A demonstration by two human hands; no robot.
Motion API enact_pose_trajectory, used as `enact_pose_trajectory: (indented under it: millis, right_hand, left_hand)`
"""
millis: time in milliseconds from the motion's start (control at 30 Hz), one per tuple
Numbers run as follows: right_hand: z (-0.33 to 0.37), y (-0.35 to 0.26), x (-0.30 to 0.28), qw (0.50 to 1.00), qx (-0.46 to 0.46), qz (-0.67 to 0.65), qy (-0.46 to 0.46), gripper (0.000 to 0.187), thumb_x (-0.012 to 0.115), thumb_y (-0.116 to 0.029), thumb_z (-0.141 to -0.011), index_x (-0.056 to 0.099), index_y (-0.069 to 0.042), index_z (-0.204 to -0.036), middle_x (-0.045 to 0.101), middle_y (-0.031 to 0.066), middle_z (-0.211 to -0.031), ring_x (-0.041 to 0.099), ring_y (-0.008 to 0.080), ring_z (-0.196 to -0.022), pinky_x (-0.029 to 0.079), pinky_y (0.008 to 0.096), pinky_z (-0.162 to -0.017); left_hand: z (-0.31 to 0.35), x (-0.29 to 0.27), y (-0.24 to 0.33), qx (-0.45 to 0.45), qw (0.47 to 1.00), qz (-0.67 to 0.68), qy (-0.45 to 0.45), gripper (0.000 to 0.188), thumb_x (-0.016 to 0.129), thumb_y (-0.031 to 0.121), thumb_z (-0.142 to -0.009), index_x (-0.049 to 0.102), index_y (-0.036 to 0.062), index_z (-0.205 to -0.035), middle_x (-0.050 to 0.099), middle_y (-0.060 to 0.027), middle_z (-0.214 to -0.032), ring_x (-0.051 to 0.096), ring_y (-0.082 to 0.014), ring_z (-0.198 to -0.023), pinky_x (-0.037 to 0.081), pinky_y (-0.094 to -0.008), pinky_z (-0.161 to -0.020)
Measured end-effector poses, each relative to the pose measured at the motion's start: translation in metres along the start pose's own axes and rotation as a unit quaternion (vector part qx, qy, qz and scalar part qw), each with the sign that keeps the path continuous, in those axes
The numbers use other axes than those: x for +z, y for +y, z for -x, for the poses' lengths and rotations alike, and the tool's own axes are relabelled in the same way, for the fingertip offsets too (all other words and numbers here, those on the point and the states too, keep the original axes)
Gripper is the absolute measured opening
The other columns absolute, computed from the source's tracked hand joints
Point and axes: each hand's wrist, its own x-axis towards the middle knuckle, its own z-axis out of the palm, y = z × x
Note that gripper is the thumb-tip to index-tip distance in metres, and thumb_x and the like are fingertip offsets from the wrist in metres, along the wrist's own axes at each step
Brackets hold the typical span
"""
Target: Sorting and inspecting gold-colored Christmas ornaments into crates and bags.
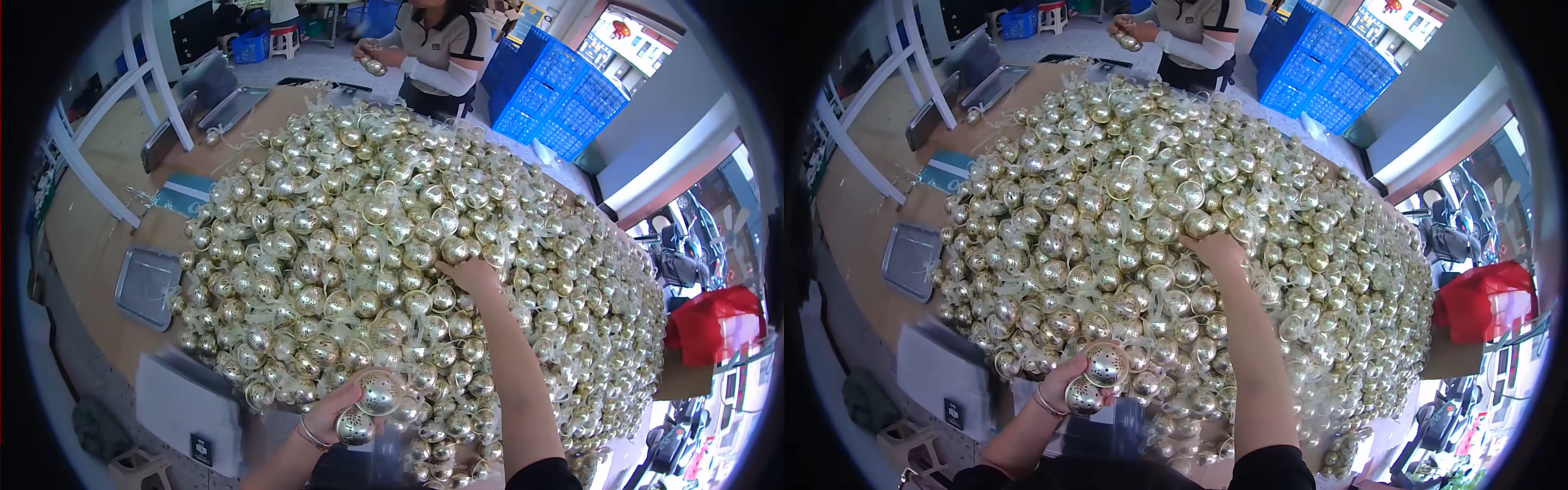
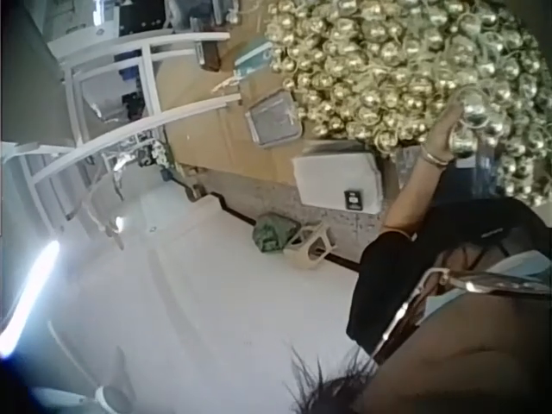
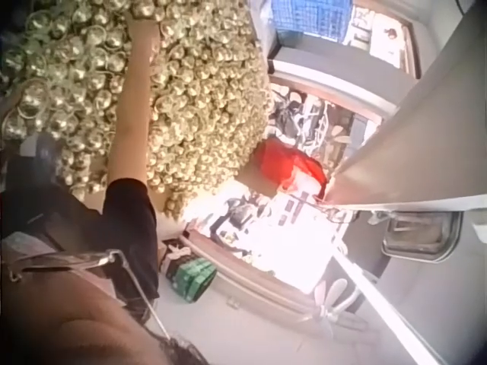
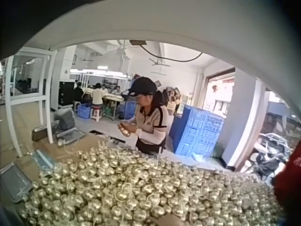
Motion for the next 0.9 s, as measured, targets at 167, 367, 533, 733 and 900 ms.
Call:
enact_pose_trajectory:
  millis: [167,367,533,733,900]
  right_hand:
    - [-0.012,0.027,-0.001,0.996,-0.032,-0.069,0.041,0.075,0.064,-0.054,-0.066,0.055,0.005,-0.110,0.060,0.0203,-0.107,0.062,0.0296,-0.089,0.049,0.0370,-0.079]
    - [-0.002,0.057,-0.007,0.949,-0.046,-0.307,0.058,0.067,0.064,-0.042,-0.070,0.047,0.001,-0.118,0.060,0.0096,-0.074,0.054,0.0175,-0.060,0.044,0.0327,-0.056]
    - [0.020,0.059,-0.025,0.824,0.046,-0.556,-0.101,0.033,0.059,-0.038,-0.077,0.048,-0.012,-0.094,0.049,-0.0007,-0.059,0.021,0.0055,-0.038,0.018,0.0232,-0.038]
    - [0.014,0.059,-0.020,0.772,-0.016,-0.604,-0.195,0.035,0.055,-0.043,-0.081,0.053,-0.008,-0.081,0.047,0.0000,-0.055,0.022,0.0060,-0.037,0.015,0.0242,-0.035]
    - [0.042,0.006,-0.008,0.894,-0.085,-0.402,-0.178,0.034,0.058,-0.039,-0.080,0.054,-0.006,-0.086,0.039,-0.0039,-0.053,0.026,0.0056,-0.038,0.018,0.0235,-0.035]
  left_hand:
    - [-0.003,-0.004,0.001,-0.006,1.000,0.003,-0.005,0.061,0.059,0.031,-0.084,0.031,0.0051,-0.132,0.055,-0.0209,-0.109,0.064,-0.0294,-0.074,0.056,-0.0379,-0.059]
    - [-0.008,-0.002,-0.004,-0.010,1.000,-0.017,-0.024,0.059,0.056,0.032,-0.087,0.030,0.0053,-0.132,0.055,-0.0197,-0.111,0.064,-0.0273,-0.074,0.055,-0.0331,-0.058]
    - [-0.009,0.006,-0.005,-0.014,1.000,-0.010,-0.019,0.058,0.056,0.032,-0.087,0.031,0.0049,-0.132,0.055,-0.0197,-0.110,0.064,-0.0271,-0.074,0.055,-0.0320,-0.057]
    - [-0.013,0.005,-0.008,-0.015,0.999,-0.002,-0.035,0.058,0.055,0.031,-0.087,0.031,0.0039,-0.132,0.057,-0.0199,-0.106,0.064,-0.0275,-0.072,0.055,-0.0318,-0.057]
    - [-0.009,0.000,-0.005,-0.034,0.999,-0.005,-0.009,0.061,0.062,0.031,-0.082,0.034,0.0061,-0.130,0.055,-0.0193,-0.107,0.062,-0.0250,-0.073,0.054,-0.0428,-0.064]
